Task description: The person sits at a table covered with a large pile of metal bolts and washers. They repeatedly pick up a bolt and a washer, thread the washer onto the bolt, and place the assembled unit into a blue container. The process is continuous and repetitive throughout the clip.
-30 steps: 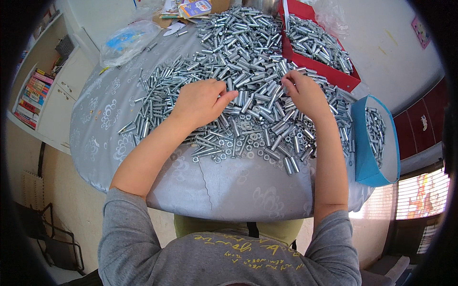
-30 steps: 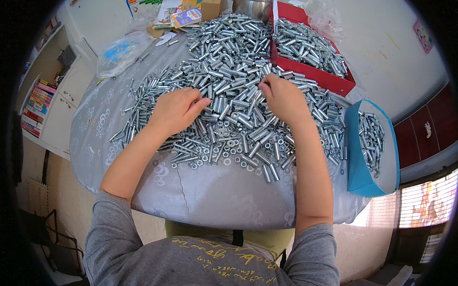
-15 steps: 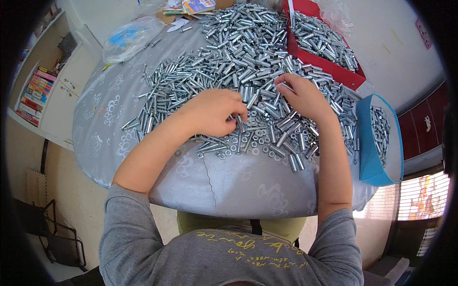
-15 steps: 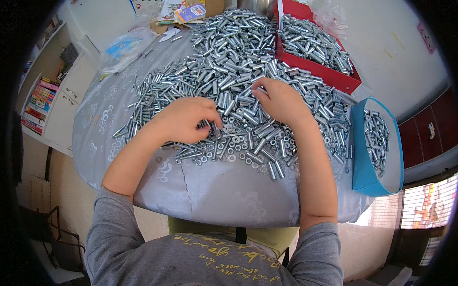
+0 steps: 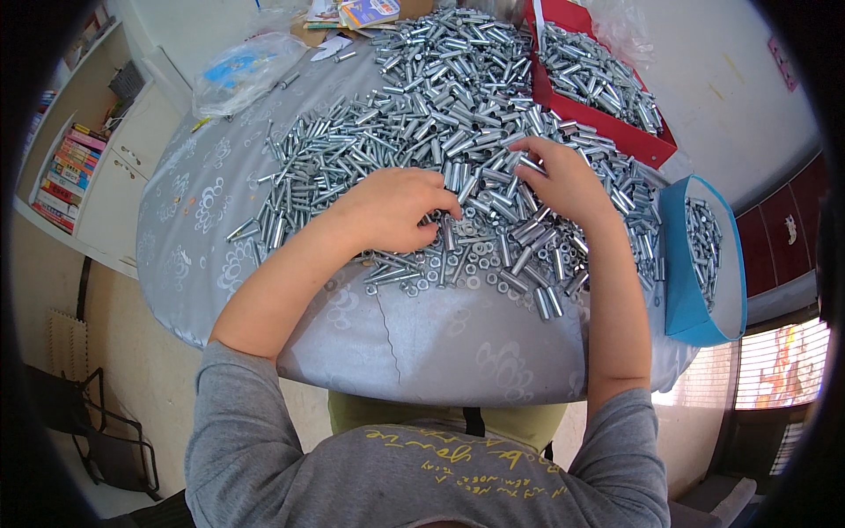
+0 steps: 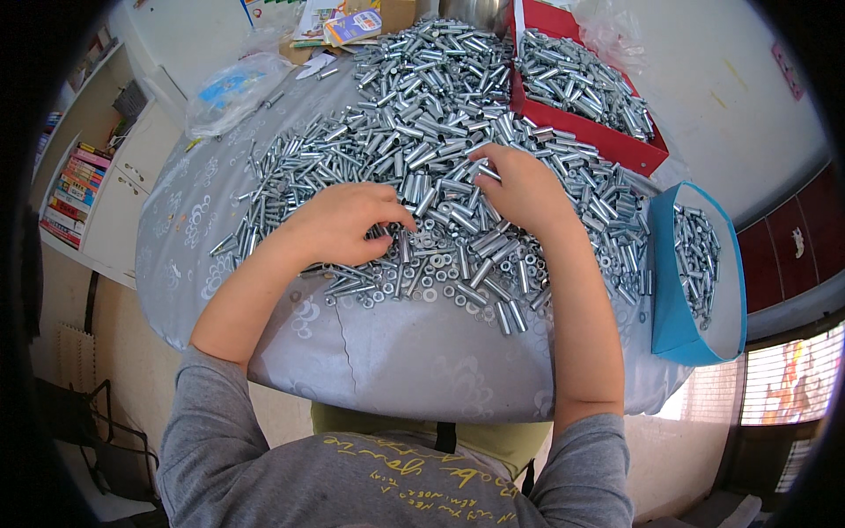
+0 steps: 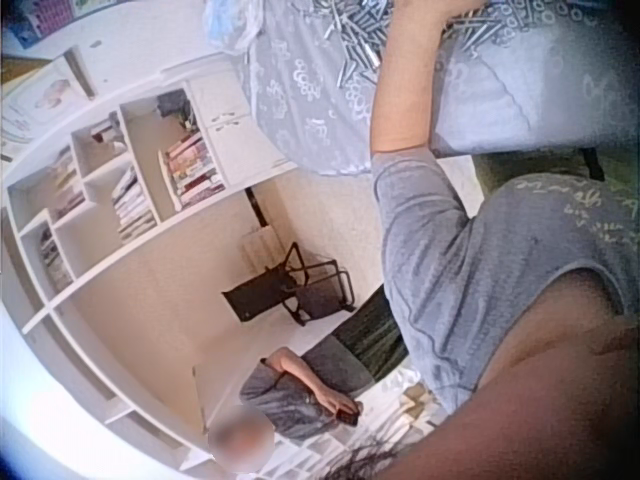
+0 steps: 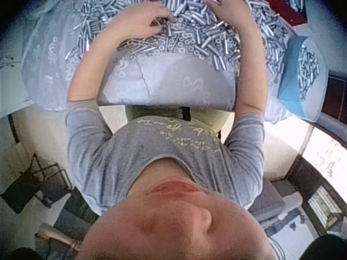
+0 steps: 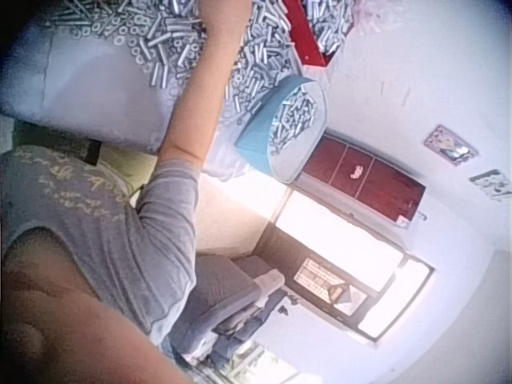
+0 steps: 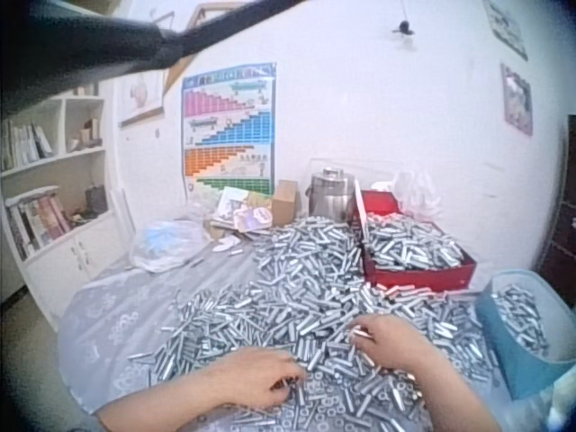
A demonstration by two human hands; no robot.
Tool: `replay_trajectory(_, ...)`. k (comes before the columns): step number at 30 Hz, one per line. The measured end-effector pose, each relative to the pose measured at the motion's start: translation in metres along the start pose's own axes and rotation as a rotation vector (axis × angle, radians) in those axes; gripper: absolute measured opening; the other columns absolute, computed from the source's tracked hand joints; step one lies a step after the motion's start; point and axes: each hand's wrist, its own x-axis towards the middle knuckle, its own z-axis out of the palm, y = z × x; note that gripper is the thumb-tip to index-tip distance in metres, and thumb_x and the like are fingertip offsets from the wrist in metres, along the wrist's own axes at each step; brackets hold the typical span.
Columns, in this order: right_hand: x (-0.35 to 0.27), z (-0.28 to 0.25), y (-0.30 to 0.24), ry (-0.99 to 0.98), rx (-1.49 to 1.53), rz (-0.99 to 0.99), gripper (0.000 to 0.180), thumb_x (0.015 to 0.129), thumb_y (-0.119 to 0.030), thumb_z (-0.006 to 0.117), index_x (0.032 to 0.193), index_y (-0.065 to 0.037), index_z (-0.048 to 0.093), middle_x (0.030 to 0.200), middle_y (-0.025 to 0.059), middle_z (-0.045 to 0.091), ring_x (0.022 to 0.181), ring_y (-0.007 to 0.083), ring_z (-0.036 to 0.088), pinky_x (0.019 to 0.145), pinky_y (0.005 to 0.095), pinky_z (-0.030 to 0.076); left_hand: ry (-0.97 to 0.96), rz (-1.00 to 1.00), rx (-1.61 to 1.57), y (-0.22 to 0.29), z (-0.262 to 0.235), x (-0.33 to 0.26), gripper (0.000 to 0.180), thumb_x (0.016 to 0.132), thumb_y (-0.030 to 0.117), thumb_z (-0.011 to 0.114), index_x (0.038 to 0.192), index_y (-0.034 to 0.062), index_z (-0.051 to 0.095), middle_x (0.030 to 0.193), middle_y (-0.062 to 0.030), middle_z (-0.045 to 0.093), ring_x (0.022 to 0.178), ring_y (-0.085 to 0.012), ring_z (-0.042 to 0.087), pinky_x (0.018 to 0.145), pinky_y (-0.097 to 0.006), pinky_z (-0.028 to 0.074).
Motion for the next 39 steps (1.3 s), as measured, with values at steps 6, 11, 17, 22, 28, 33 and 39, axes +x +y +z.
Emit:
replay_trajectory(6, -0.002, -0.004, -0.003, 0.007, -0.151, 0.089, 0.027, 0.077, -0.015, 0.062, 0.104, -0.012, 0.061, 0.093, 0.0107, 0.063, 0.084, 0.0266, 0.060, 0.075, 0.0356, 0.047, 0.029, 0.078, 0.013, -0.005, 0.009, 0.000, 0.017, 0.070, 0.017, 0.061, 0.086, 0.0129, 0.065, 0.077, -0.0055, 0.051, 0.079, -0.0244, 0.055, 0.067, -0.037, 0.045)
replay_trajectory(11, -0.001, -0.006, 0.001, -0.042, -0.145, 0.078, 0.024, 0.076, -0.014, 0.064, 0.100, -0.012, 0.062, 0.092, 0.0104, 0.064, 0.083, 0.0256, 0.061, 0.074, 0.0351, 0.048, 0.085, 0.049, 0.012, -0.004, 0.008, 0.001, 0.013, 0.071, 0.019, 0.061, 0.082, 0.0108, 0.062, 0.077, -0.0057, 0.052, 0.079, -0.0246, 0.055, 0.066, -0.037, 0.045)
replay_trajectory(17, -0.001, -0.008, -0.002, -0.058, -0.121, 0.099, 0.024, 0.075, -0.014, 0.064, 0.098, -0.011, 0.063, 0.090, 0.0104, 0.064, 0.081, 0.0248, 0.060, 0.072, 0.0343, 0.048, 0.200, -0.176, 0.036, 0.001, 0.000, 0.002, 0.017, 0.073, 0.021, 0.060, 0.081, 0.0068, 0.056, 0.079, -0.0078, 0.057, 0.077, -0.0257, 0.058, 0.065, -0.037, 0.045)
replay_trajectory(22, 0.000, -0.009, -0.001, -0.074, -0.125, 0.101, 0.024, 0.075, -0.018, 0.064, 0.098, -0.012, 0.064, 0.091, 0.0091, 0.064, 0.086, 0.0259, 0.061, 0.074, 0.0375, 0.047, 0.244, -0.199, 0.048, -0.001, 0.002, 0.001, 0.017, 0.073, 0.020, 0.059, 0.082, 0.0059, 0.055, 0.081, -0.0088, 0.059, 0.076, -0.0265, 0.059, 0.066, -0.037, 0.046)
replay_trajectory(28, -0.002, -0.007, 0.000, -0.098, -0.113, 0.114, 0.025, 0.073, -0.018, 0.064, 0.098, -0.012, 0.064, 0.090, 0.0090, 0.065, 0.086, 0.0258, 0.061, 0.075, 0.0372, 0.048, 0.238, -0.214, 0.082, -0.004, 0.007, 0.002, 0.017, 0.072, 0.019, 0.058, 0.083, 0.0061, 0.056, 0.081, -0.0083, 0.059, 0.077, -0.0261, 0.059, 0.066, -0.037, 0.047)
replay_trajectory(33, -0.001, -0.009, 0.008, -0.107, -0.093, 0.068, 0.031, 0.071, -0.021, 0.067, 0.101, -0.012, 0.064, 0.084, 0.0071, 0.064, 0.075, 0.0232, 0.061, 0.068, 0.0354, 0.048, 0.242, -0.199, 0.085, 0.001, 0.007, 0.006, 0.018, 0.072, 0.021, 0.061, 0.083, 0.0068, 0.056, 0.081, -0.0069, 0.057, 0.078, -0.0249, 0.058, 0.066, -0.036, 0.046)
replay_trajectory(39, -0.012, -0.045, 0.012, 0.062, -0.016, 0.174, 0.030, 0.070, -0.023, 0.067, 0.098, -0.011, 0.064, 0.085, 0.0058, 0.065, 0.085, 0.0242, 0.061, 0.072, 0.0363, 0.048, 0.324, -0.161, 0.064, 0.008, 0.003, 0.008, 0.018, 0.071, 0.019, 0.064, 0.083, 0.0069, 0.057, 0.079, -0.0066, 0.055, 0.077, -0.0244, 0.057, 0.065, -0.035, 0.044)
